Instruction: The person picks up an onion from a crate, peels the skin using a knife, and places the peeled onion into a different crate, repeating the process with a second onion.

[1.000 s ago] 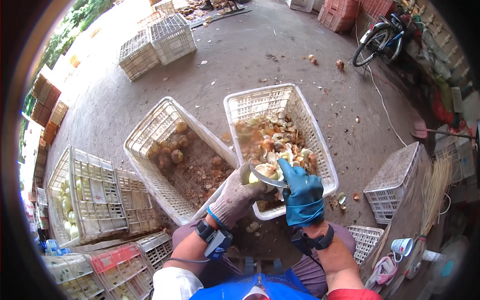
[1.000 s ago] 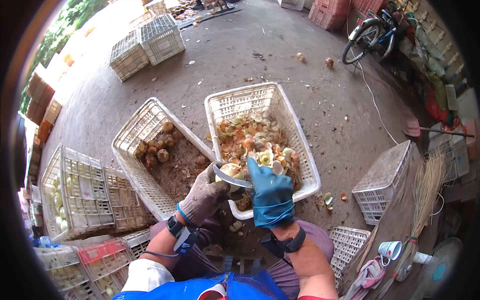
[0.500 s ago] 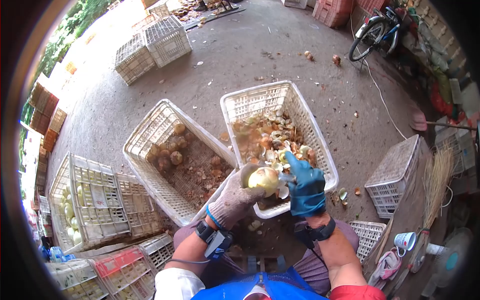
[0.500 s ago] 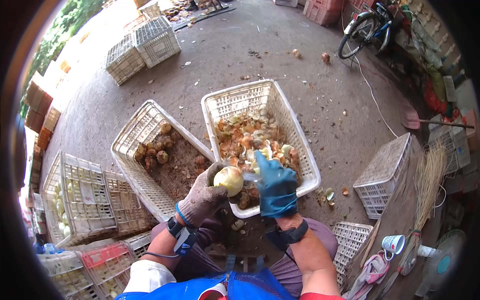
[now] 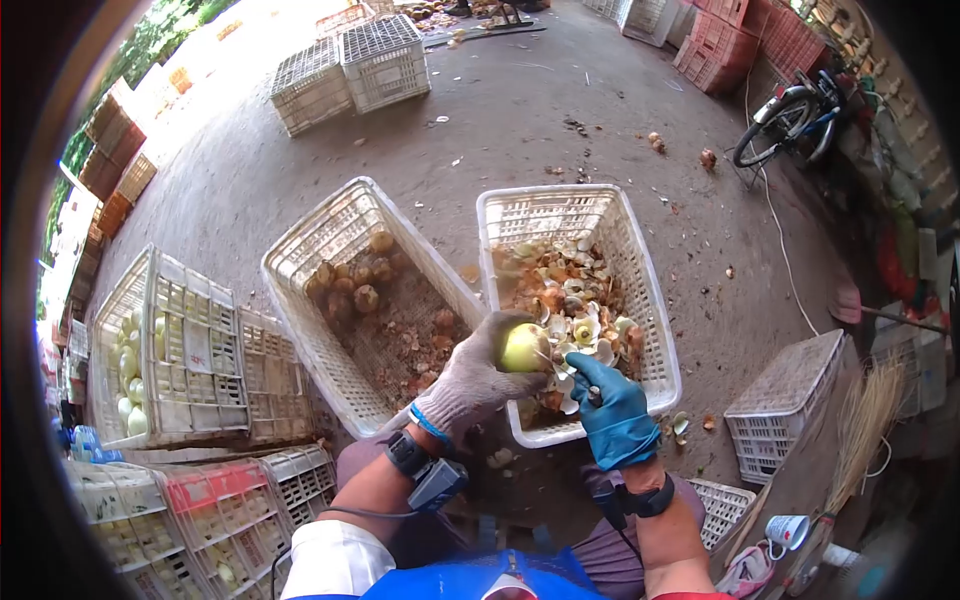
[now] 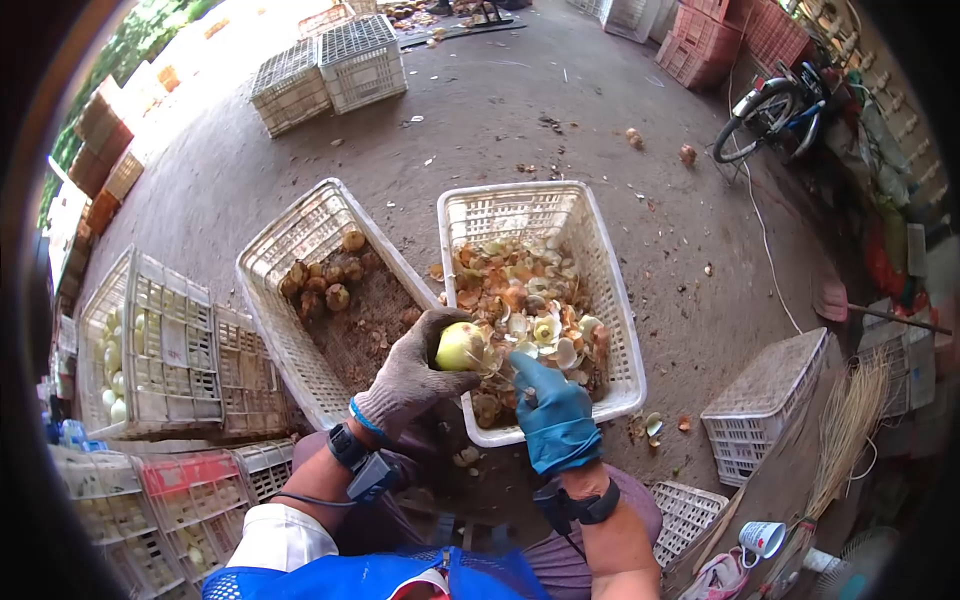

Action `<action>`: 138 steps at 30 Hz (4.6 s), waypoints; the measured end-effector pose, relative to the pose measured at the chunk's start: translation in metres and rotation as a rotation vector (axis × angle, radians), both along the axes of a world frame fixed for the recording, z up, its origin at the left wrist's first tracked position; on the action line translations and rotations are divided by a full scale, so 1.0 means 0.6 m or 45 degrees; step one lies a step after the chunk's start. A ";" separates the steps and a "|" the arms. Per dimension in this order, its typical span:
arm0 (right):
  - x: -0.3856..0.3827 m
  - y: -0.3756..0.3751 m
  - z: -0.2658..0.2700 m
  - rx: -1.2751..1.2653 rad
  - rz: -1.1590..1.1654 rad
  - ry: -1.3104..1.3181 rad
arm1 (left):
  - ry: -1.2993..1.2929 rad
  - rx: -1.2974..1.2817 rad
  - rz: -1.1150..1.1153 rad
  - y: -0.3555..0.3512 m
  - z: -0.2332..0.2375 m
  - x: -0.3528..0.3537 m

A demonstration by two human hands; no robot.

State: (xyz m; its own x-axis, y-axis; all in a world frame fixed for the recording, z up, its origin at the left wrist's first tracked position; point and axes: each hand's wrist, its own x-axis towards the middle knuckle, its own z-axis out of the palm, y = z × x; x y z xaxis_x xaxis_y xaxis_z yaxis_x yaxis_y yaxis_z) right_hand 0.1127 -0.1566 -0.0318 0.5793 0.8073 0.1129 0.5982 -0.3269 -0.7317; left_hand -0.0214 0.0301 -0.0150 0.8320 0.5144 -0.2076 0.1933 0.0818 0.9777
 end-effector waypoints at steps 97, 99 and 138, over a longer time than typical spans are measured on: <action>0.018 -0.009 -0.026 -0.076 -0.232 -0.226 | -0.136 -0.189 0.150 -0.043 -0.010 0.032; 0.015 -0.009 -0.033 -0.091 -0.240 -0.174 | -0.241 -0.032 0.142 -0.052 -0.012 0.032; -0.004 0.021 -0.001 0.292 -0.170 0.757 | -0.010 -0.184 -0.011 -0.056 -0.058 0.022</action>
State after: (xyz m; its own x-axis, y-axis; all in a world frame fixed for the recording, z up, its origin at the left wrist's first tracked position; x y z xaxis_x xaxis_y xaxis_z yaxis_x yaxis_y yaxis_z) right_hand 0.1104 -0.1441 -0.0324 0.6900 0.7173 -0.0970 0.0346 -0.1666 -0.9854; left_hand -0.0080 -0.0037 -0.0498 0.8381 0.4727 -0.2725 0.1869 0.2205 0.9573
